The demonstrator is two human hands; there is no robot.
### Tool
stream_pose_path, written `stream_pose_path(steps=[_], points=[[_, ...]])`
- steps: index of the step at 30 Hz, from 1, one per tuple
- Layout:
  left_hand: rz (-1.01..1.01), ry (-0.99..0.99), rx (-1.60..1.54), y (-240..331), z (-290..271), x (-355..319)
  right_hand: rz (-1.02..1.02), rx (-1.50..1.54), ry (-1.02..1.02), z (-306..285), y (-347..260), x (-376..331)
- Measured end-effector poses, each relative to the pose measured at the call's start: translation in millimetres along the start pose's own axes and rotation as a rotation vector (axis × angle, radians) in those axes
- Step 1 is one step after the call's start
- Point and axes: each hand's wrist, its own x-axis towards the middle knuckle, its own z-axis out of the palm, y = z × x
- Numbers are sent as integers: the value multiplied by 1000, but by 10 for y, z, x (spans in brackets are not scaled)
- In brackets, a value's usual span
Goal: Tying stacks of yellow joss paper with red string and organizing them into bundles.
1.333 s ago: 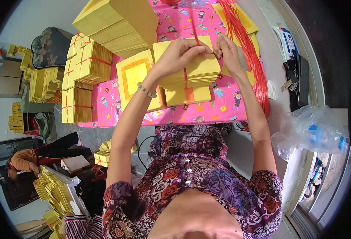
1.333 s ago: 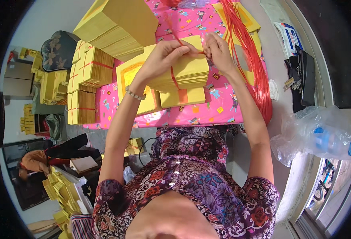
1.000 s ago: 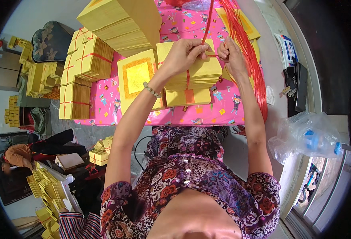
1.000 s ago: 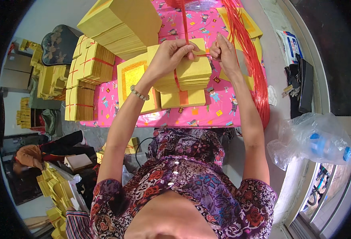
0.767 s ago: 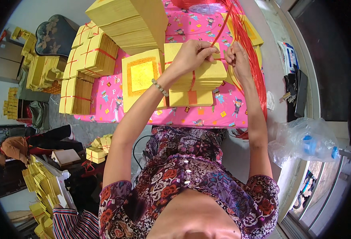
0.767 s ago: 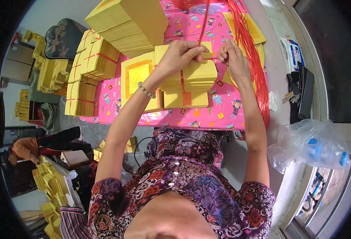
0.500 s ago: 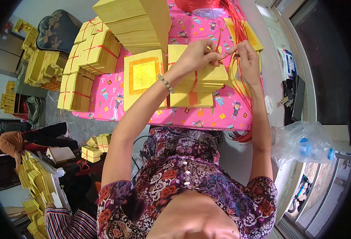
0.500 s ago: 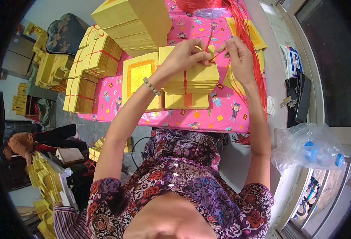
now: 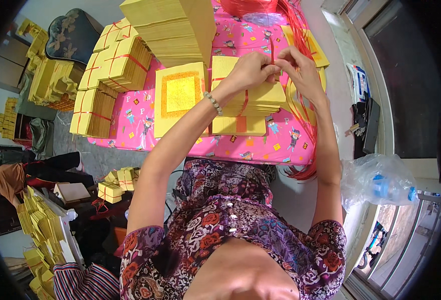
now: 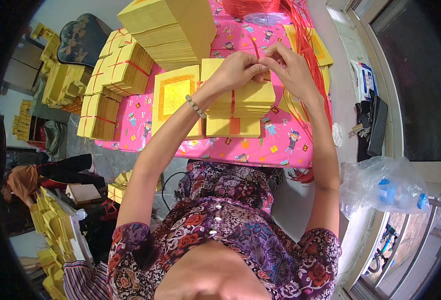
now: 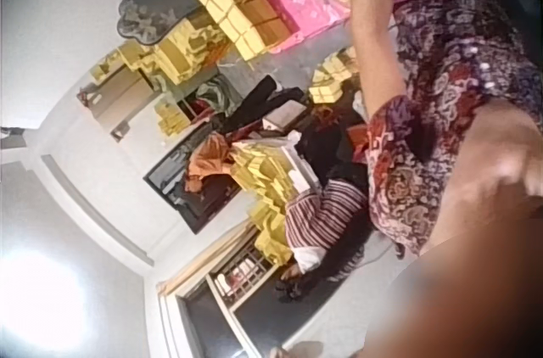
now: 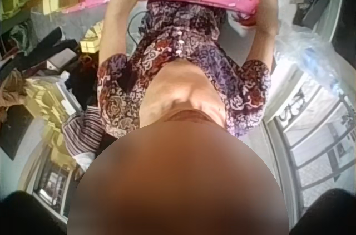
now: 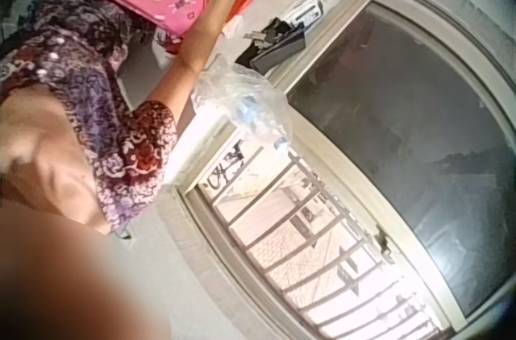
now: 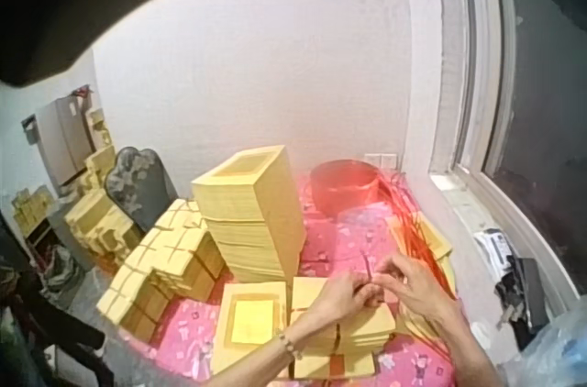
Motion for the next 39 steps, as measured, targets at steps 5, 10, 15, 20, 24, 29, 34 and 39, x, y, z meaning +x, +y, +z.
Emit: stream_pose_path(steps=[5,10,15,20,24,29,34,39], points=[[16,-96,-129,-132,-32,85,29,-170,35,-87,107,-255],[-15,-118,-226,-177,-20,46,37,-238,103,-14,38,-376],[-4,-60,-378,-194,16,61,141,-257,108,126,-186,-661],[-48,-28,-219,-83,-30,-26,88,-301,-46,-25,-461,-815],[14,62,-81,-28,43,-97,168,-237,-93,-286,-566,-771],[109,124,46,-50,59,-148,318,-42,-31,-194,-234,-368],[317,277,334,-79,149,-175,69,-153,-117,122,332,-293],[411,382,457,-91,257,-192,139,-97,-74,232,416,-349]])
